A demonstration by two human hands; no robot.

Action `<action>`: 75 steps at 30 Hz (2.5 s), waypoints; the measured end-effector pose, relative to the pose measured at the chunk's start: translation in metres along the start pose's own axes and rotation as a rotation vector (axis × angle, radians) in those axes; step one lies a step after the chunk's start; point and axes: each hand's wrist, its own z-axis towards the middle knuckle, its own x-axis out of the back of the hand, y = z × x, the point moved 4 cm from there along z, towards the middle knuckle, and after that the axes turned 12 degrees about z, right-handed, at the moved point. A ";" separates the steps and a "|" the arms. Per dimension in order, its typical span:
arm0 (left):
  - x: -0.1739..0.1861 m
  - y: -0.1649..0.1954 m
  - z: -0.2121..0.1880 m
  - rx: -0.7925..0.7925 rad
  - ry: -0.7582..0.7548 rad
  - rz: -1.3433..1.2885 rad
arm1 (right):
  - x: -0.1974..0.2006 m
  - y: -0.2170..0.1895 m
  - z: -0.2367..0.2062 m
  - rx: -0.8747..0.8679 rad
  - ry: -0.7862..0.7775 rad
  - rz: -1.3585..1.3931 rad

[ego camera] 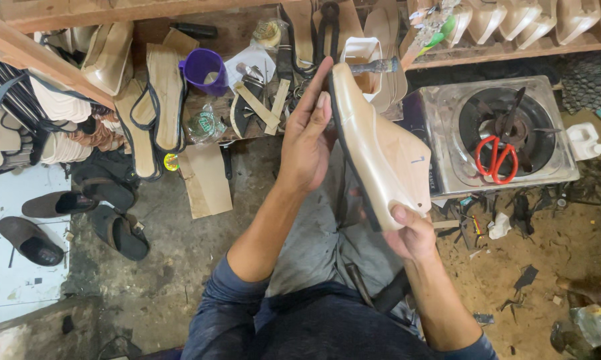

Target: The person attaches a black rubber sole to a beige slipper upper using a curved metal tool to press the edges. The person repeatedly flips the slipper to inspect the bond and then places the finished slipper on a nearby shelf.

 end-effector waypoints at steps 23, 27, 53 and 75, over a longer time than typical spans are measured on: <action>0.055 -0.102 0.001 0.269 0.411 -0.326 | -0.081 -0.028 0.014 0.029 -0.142 -0.304; 0.053 -0.099 0.002 0.246 0.359 -0.378 | -0.082 -0.028 0.012 0.032 -0.145 -0.320; 0.010 -0.070 0.005 0.497 -0.025 -0.658 | -0.106 -0.032 -0.003 0.094 -0.208 -0.412; -0.018 0.005 -0.007 -0.182 0.071 0.172 | -0.026 -0.006 -0.004 0.619 -0.090 -1.104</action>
